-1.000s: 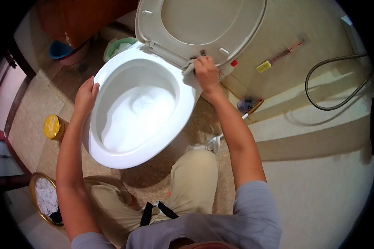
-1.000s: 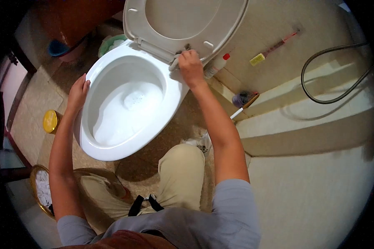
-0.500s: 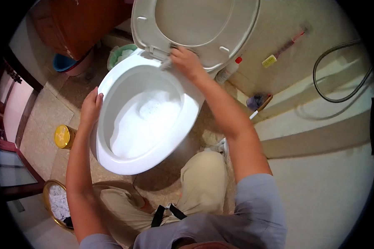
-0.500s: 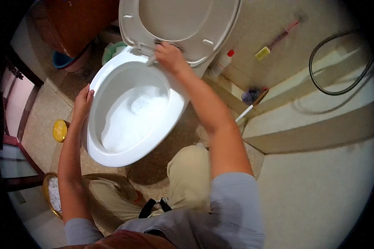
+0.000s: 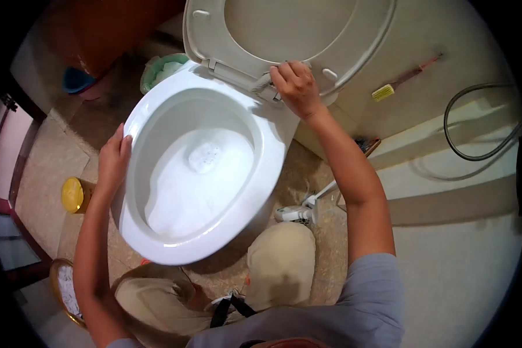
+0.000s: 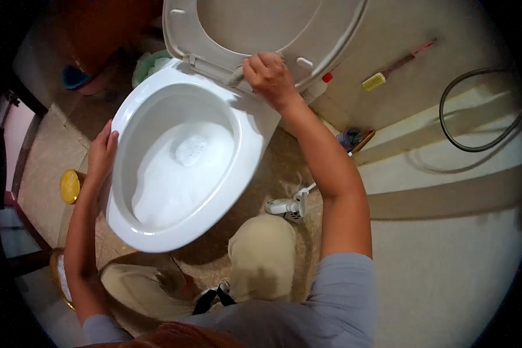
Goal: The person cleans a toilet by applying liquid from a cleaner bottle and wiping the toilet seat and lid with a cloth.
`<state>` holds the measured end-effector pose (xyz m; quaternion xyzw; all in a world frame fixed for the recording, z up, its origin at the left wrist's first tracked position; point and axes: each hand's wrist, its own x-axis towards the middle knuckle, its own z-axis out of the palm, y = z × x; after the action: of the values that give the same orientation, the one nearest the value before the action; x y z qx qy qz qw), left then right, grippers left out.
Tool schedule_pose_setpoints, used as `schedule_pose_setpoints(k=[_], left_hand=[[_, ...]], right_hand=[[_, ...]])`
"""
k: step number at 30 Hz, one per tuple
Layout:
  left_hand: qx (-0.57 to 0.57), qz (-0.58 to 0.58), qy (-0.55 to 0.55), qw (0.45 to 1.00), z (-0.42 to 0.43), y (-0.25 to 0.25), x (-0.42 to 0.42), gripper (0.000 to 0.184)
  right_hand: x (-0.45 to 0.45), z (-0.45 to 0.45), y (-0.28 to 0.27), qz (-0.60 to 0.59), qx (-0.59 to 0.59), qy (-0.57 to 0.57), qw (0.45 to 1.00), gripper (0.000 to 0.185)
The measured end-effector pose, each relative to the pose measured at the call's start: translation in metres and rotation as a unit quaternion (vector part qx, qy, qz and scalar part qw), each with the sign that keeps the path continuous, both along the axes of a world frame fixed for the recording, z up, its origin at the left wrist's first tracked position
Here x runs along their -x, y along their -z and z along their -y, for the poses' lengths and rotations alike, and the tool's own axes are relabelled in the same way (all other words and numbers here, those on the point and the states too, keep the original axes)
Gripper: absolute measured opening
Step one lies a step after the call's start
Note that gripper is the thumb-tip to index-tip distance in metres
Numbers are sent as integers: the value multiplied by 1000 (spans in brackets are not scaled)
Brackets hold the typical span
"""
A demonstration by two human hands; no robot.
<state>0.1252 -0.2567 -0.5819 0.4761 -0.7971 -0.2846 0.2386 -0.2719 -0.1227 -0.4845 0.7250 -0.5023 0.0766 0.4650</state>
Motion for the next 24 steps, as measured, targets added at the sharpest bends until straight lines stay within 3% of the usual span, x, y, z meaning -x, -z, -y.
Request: schedule_pose_setpoints(k=[2,4,8,11,17,19,21,24], left_hand=[[-58,0,-20,998,-8,-12,3,45],[-44,-7,-5,999,-6,-12,1,44],[-35,-18,-5,999,-7,-6,-2,43],[16,50,0,999,-9,-8,-3,44],[-3,61,23,998,-2,0,-6,49],[-5,124,30,992,-3,-2,-6,50],[-38,183,24,982,-17,-25,-4,56],[-71,86,77,991,-46,-78,-4,59]], right_hand=[[-4,20,8,-44,24,-59,997,9],[-10,49,23,-41,12,-87,995,9],[-48,109,34,64,-78,-98,990,6],[-60,121,13,121,-108,-123,979,7],[-68,110,-126,142,-34,-126,981,17],[-64,115,-188,129,9,-113,985,21],[-60,123,-238,115,48,-86,988,21],[-50,132,-259,121,27,2,992,23]])
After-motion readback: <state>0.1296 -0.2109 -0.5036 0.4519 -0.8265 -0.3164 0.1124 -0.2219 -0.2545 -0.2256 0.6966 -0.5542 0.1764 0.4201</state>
